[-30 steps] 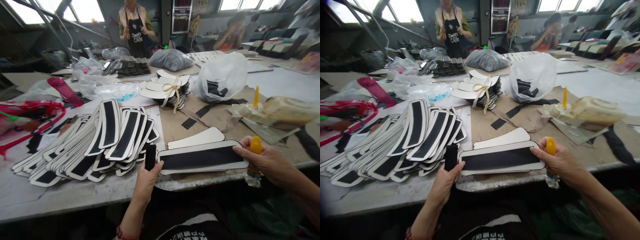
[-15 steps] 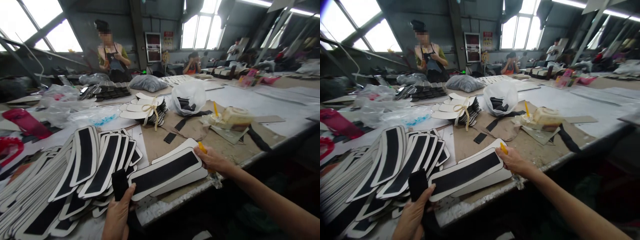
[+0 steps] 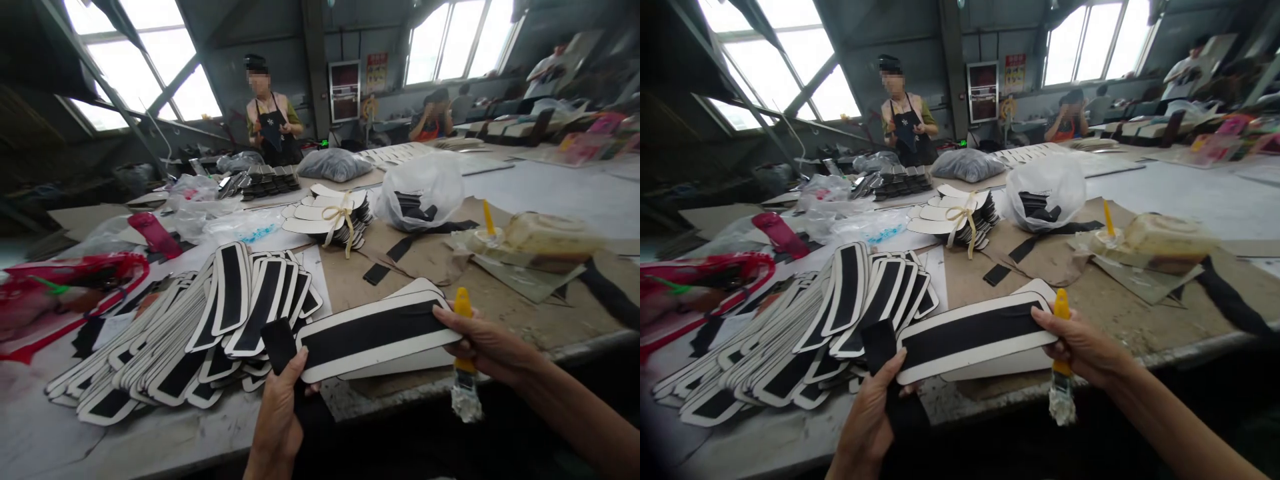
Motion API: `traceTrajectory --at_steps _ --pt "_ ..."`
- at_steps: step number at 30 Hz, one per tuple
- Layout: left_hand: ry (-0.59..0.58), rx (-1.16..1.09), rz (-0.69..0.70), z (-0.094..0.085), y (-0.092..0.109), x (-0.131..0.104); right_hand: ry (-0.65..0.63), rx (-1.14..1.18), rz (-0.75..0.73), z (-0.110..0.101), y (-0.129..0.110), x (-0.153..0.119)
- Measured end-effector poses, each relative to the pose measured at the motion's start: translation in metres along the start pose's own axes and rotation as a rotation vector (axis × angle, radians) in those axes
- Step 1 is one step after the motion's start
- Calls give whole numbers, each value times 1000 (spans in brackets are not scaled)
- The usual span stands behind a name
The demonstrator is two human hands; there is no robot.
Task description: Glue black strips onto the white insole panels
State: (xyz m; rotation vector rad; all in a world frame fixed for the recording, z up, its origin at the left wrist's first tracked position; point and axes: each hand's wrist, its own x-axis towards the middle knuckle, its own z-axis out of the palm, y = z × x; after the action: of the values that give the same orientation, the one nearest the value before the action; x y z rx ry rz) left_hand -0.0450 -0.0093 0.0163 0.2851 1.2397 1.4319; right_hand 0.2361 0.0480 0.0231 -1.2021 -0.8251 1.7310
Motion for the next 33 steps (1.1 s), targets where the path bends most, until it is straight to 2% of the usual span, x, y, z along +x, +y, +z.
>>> traceTrajectory --at_steps 4,9,15,19,22,28,33 --pt "-24 31 15 -1 1 -2 -2 -116 -33 -1 0 4" --pt "26 128 89 -5 -3 2 47 -309 -71 4 -1 9" --pt "113 237 61 -11 -6 13 21 -408 -68 15 -2 18" --pt "100 179 26 -10 -1 15 86 -475 -21 21 -7 29" --pt "119 92 -1 -7 4 14 68 -379 -14 25 -9 36" --pt "218 -20 -99 -4 9 20 36 12 1 41 -14 40" --pt "282 46 -21 -3 10 29 49 24 -5 54 -20 42"
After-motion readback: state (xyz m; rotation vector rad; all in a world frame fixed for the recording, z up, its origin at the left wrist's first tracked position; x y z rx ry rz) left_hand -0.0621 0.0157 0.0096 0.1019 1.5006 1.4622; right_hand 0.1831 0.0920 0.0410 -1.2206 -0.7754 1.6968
